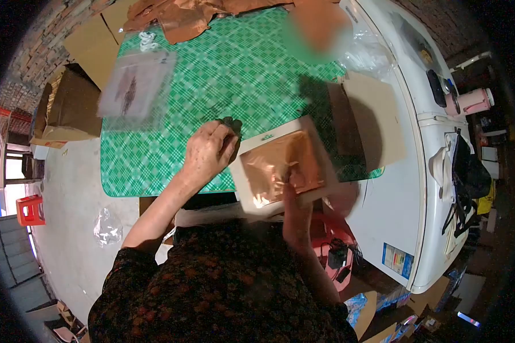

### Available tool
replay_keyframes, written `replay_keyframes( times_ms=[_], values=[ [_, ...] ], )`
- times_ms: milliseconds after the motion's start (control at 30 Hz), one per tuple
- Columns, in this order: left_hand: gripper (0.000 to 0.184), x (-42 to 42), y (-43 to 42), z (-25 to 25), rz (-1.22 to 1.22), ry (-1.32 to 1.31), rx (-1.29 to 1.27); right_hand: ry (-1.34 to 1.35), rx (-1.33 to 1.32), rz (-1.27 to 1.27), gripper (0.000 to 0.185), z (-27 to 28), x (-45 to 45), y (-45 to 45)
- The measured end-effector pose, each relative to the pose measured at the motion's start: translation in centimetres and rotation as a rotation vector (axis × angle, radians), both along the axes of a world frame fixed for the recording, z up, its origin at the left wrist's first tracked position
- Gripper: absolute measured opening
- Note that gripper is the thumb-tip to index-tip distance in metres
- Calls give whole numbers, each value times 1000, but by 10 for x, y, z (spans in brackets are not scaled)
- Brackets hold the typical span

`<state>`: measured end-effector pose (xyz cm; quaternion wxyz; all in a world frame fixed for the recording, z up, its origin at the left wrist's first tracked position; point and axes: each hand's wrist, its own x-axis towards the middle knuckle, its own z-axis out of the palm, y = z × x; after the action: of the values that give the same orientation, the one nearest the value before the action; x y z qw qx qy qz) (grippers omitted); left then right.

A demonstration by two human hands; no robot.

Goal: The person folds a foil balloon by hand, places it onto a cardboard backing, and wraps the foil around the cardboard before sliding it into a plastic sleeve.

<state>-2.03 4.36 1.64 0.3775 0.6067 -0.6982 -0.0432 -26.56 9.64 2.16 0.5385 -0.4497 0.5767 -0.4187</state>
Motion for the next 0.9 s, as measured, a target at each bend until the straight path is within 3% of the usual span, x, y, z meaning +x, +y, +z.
replay_keyframes(
  times_ms=[133,233,333,400,467,533,600,767,900],
  values=[
    [13,-5,6,1,-7,70,8,-11,124,145,34,-21,0,16],
    [13,-6,12,-3,8,37,1,-8,-134,265,35,-23,0,23],
    [13,-7,14,-3,-2,35,-16,31,-180,367,55,-15,-6,20],
    [13,-7,16,-4,-4,56,-23,216,-305,475,64,-17,-20,17],
    [13,-7,17,-5,9,78,-28,558,-555,618,59,-31,-39,16],
    [12,-6,18,-6,35,99,-29,175,-267,434,52,-21,-30,16],
    [12,-5,17,-7,41,70,-29,-38,-85,319,45,-6,-24,14],
    [13,-6,17,-7,46,39,-25,-240,301,287,46,16,-31,4],
    [13,-8,19,-3,29,25,-22,-177,286,301,43,21,-28,-2]
  ],
)
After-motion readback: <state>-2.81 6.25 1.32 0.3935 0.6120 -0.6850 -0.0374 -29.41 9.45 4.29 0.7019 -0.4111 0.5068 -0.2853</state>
